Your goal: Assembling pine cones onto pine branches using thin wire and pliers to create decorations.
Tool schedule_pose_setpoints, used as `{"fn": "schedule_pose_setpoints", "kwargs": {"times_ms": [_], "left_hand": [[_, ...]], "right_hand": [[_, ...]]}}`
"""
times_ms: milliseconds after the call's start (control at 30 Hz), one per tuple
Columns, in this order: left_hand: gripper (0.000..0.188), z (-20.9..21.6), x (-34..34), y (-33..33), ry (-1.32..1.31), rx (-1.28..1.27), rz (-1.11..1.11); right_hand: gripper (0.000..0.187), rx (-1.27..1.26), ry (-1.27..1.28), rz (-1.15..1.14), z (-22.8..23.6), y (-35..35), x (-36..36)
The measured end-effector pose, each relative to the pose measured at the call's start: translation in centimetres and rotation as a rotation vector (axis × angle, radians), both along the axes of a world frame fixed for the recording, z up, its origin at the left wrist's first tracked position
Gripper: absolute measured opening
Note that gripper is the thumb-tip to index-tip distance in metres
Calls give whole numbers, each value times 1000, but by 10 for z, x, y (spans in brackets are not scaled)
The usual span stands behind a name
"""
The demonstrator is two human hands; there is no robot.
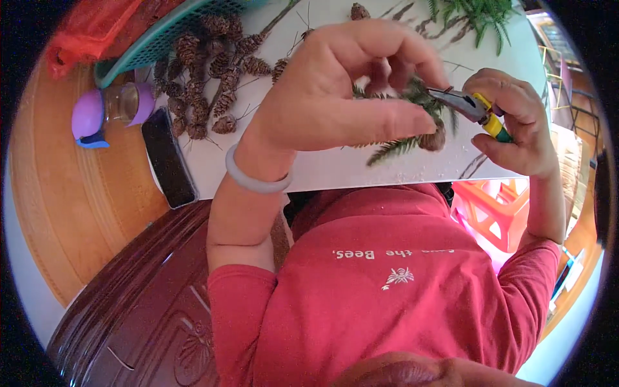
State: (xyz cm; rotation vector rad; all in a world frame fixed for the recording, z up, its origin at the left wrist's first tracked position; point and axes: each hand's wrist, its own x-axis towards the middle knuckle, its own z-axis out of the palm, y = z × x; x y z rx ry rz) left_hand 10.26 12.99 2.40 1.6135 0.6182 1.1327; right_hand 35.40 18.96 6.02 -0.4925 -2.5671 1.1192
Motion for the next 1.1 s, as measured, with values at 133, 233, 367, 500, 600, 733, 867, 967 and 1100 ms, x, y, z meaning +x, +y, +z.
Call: {"fn": "schedule_pose_setpoints", "kwargs": {"times_ms": [133,233,367,500,600,733,867,967,1100], "left_hand": [[26,-7,10,-4,-82,114,178],[26,1,10,-8,-10,46,65],[28,-10,9,-3,-44,284,103],[29,-9,9,0,-114,477,167],[27,-11,10,-8,-204,274,99],[23,-17,9,-14,-297,-133,-17],[18,-2,-3,-13,-65,-30,75],[14,15,-5,-16,203,-52,111],[17,2,15,-17,562,549,527]], "right_hand": [[40,37,5,-75,-7,-12,1],[40,55,25,-87,-7,-16,0],[39,48,20,-30,-8,-17,-5],[39,38,19,8,-7,-16,-9],[40,35,30,6,-6,-18,-12],[40,21,44,12,-10,-20,-13],[40,89,31,-63,-14,-24,-8],[39,-8,64,-260,-22,-32,-4],[38,-206,12,-371,-20,-39,-6]]}}
